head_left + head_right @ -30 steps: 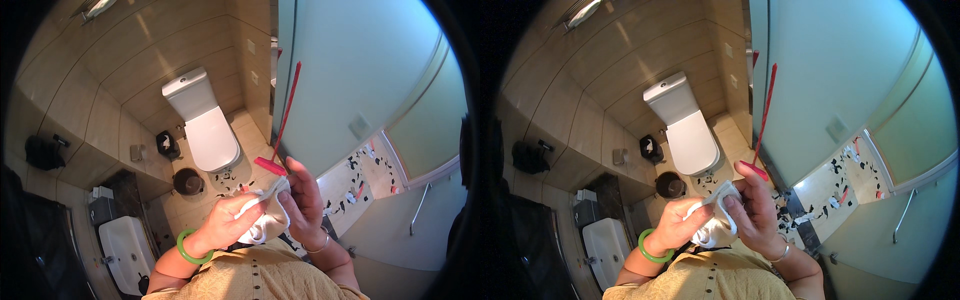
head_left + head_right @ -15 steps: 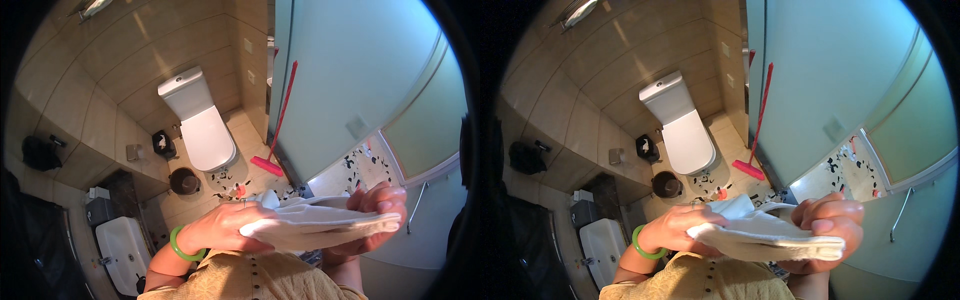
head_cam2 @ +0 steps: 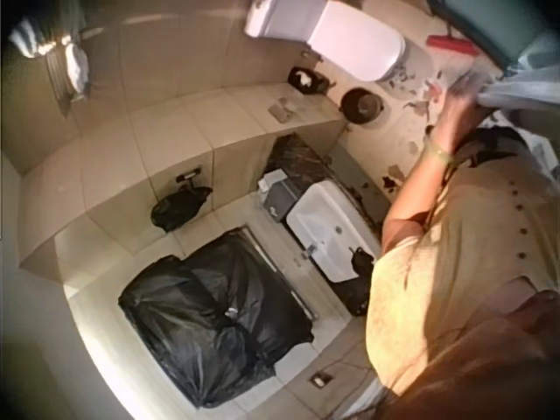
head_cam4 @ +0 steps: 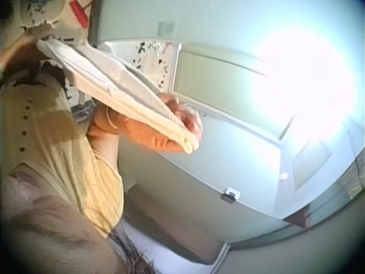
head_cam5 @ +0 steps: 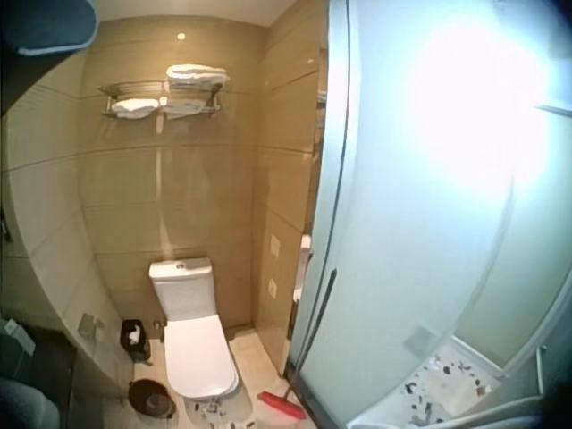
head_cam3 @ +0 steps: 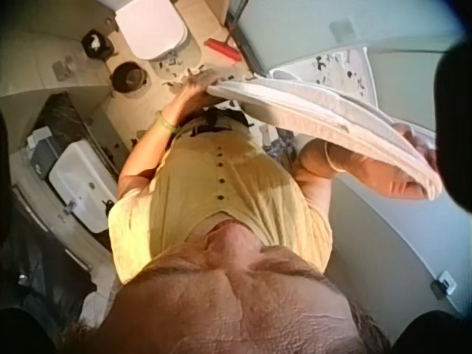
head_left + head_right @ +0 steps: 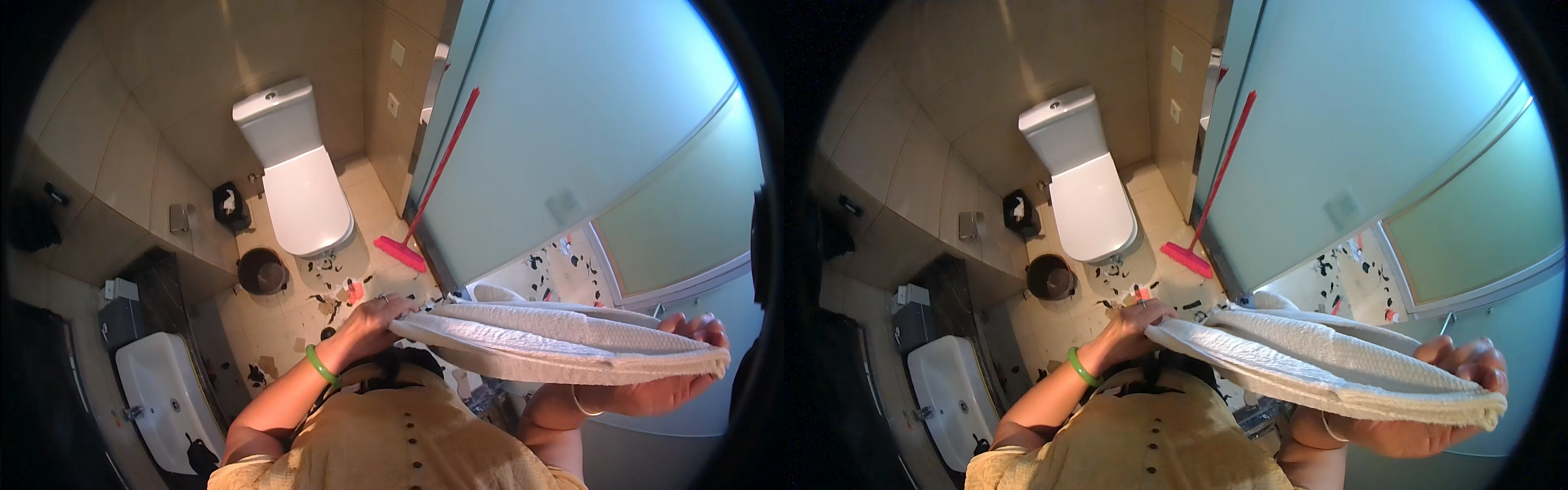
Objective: The person folds several white towels in a bathroom. They pick up each towel, fold it into a neat rectangle, and place it on a wall-mounted towel rack. The person handles the towels one at a time and arranges them in a stack on the rack.
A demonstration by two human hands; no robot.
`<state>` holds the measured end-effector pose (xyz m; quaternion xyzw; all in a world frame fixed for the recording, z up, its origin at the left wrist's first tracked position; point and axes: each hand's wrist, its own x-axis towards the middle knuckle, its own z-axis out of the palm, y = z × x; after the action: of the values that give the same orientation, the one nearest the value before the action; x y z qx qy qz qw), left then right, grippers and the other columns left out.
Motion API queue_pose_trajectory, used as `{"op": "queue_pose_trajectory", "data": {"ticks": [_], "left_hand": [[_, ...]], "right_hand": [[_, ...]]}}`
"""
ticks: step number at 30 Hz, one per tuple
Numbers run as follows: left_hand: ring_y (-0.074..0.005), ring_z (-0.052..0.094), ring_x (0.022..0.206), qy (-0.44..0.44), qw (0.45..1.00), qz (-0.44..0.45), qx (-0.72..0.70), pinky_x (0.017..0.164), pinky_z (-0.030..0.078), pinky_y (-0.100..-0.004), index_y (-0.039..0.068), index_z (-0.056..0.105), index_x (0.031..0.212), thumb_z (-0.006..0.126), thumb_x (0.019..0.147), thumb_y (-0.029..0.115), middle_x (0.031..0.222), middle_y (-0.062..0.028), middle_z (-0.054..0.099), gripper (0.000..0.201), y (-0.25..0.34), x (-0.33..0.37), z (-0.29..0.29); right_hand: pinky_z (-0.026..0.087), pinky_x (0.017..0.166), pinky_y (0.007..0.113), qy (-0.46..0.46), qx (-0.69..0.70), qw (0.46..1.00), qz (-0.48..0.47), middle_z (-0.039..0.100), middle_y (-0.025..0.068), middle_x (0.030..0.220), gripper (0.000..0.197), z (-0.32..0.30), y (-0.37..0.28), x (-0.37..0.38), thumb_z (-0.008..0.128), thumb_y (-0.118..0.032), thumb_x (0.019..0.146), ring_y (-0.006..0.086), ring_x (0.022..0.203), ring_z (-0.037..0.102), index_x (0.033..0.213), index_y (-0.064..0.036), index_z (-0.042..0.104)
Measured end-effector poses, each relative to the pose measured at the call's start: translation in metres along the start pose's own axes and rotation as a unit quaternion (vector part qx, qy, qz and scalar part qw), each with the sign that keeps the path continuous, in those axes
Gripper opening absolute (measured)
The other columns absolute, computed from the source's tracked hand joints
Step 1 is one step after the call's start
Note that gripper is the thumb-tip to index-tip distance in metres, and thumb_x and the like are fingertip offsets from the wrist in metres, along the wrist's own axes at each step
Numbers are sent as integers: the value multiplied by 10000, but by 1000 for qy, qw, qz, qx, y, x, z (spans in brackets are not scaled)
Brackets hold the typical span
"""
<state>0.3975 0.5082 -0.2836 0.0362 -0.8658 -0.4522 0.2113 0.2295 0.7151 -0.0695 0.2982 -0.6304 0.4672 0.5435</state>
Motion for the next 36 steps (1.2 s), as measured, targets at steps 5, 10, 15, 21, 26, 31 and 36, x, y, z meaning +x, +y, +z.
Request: {"op": "queue_pose_trajectory", "data": {"ticks": [5,10,15,21,26,31,36], "left_hand": [[-318,629,808,41,999,-35,-6,693,502,-369,38,566,977,681,699,18,878,-137,613,301,-36,-33,14],[-338,622,818,34,995,-84,32,700,498,-384,51,570,949,644,709,-1,880,-146,605,256,-66,-63,15],[-344,598,834,57,990,-128,23,717,485,-392,44,531,898,641,700,-14,882,-150,592,234,-81,-77,10],[-264,588,875,-8,980,-178,-84,779,472,-328,43,492,842,649,706,-16,974,-114,612,215,-83,-111,-5],[-166,523,1021,-294,854,-304,-303,895,441,-308,56,574,1010,597,850,156,1173,-65,580,189,-85,-147,-23],[-119,563,864,-296,728,-499,-365,751,478,-256,60,652,990,533,892,392,1017,-41,632,366,-101,-133,-25],[-289,647,779,-364,875,-319,-33,705,509,-372,8,672,949,643,771,274,891,-176,678,322,-106,-106,20]], "right_hand": [[485,942,315,26,-50,998,-34,582,101,1091,346,-20,8,7,628,-197,898,170,1009,566,1168,-13,514],[490,933,322,44,-84,995,-42,582,102,1087,353,-32,16,6,627,-205,898,169,999,570,1172,-15,513],[495,924,328,65,-110,991,-33,582,104,1083,359,-41,19,-1,625,-213,898,169,990,575,1176,-18,512],[500,912,335,78,-120,990,-17,582,106,1079,366,-42,25,-17,624,-223,898,169,979,581,1181,-20,510],[505,903,341,73,-133,988,-24,582,107,1075,372,-52,28,-14,623,-232,899,169,969,586,1185,-23,509],[510,894,348,60,-142,987,-34,582,109,1071,378,-60,35,-10,622,-240,899,169,960,591,1189,-25,508],[515,884,354,43,-154,986,-43,582,111,1067,385,-73,47,0,620,-248,899,169,951,596,1193,-28,507]]}}
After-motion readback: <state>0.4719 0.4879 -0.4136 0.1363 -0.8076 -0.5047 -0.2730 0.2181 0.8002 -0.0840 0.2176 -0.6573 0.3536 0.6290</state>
